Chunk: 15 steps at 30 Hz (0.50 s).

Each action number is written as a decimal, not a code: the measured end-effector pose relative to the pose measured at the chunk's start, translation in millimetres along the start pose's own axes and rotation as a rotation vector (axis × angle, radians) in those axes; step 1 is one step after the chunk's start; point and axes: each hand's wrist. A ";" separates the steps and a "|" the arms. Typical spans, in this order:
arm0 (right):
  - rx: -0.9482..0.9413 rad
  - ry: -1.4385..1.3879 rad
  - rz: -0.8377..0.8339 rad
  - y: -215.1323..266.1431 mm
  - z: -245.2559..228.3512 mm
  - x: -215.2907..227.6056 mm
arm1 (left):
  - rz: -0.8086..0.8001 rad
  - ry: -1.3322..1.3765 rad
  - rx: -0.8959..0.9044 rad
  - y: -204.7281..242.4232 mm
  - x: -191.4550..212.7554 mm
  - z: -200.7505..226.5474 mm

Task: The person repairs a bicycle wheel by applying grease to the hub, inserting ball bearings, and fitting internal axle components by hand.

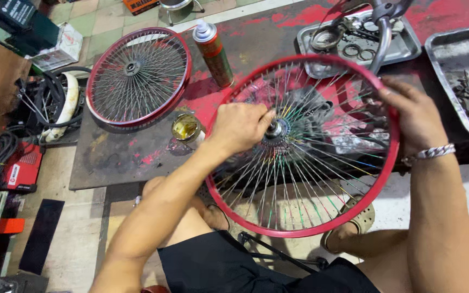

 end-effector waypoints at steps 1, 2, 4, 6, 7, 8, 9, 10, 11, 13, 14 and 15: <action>-0.031 0.019 0.000 2.4 2.5 -1.0 | 0.000 -0.004 0.031 2.5 -7.5 -3.4; 0.003 -0.058 -0.032 2.4 5.2 -3.5 | -0.001 -0.007 0.062 4.6 -15.0 -6.9; 0.064 -0.213 -0.090 6.0 11.4 -12.6 | 0.000 -0.012 0.178 12.8 -21.4 -18.8; 0.145 -0.389 -0.214 15.1 0.7 -19.9 | 0.030 0.011 0.257 18.0 -25.3 -27.2; 0.185 -0.482 -0.282 20.5 -7.8 -30.8 | 0.058 0.031 0.279 22.8 -23.8 -30.3; 0.226 -0.523 -0.327 27.5 -18.2 -42.8 | 0.085 0.052 0.302 26.8 -21.4 -33.9; 0.265 -0.563 -0.368 37.0 -27.9 -53.8 | 0.108 0.174 0.380 30.2 -19.3 -38.0; 0.303 -0.604 -0.412 44.3 -35.7 -66.1 | 0.131 0.297 0.457 34.2 -17.1 -43.2; 0.333 -0.578 -0.376 47.8 -41.0 -78.5 | 0.156 0.423 0.531 36.7 -16.7 -49.5; 0.394 -0.527 -0.305 47.7 -43.3 -91.0 | 0.276 0.630 0.573 39.8 -22.1 -65.2; 0.414 -0.351 -0.205 33.5 -41.8 -94.6 | 0.336 0.734 0.593 41.6 -26.5 -73.7; 0.431 -0.182 -0.103 16.0 -35.7 -101.4 | 0.354 0.864 0.612 45.4 -28.9 -82.5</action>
Point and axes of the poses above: each hand's wrist, its own y-axis away from the middle knuckle, its own x-axis out of the back of the hand, z = x × y, and after that the axes turned 2 degrees about y, right-handed
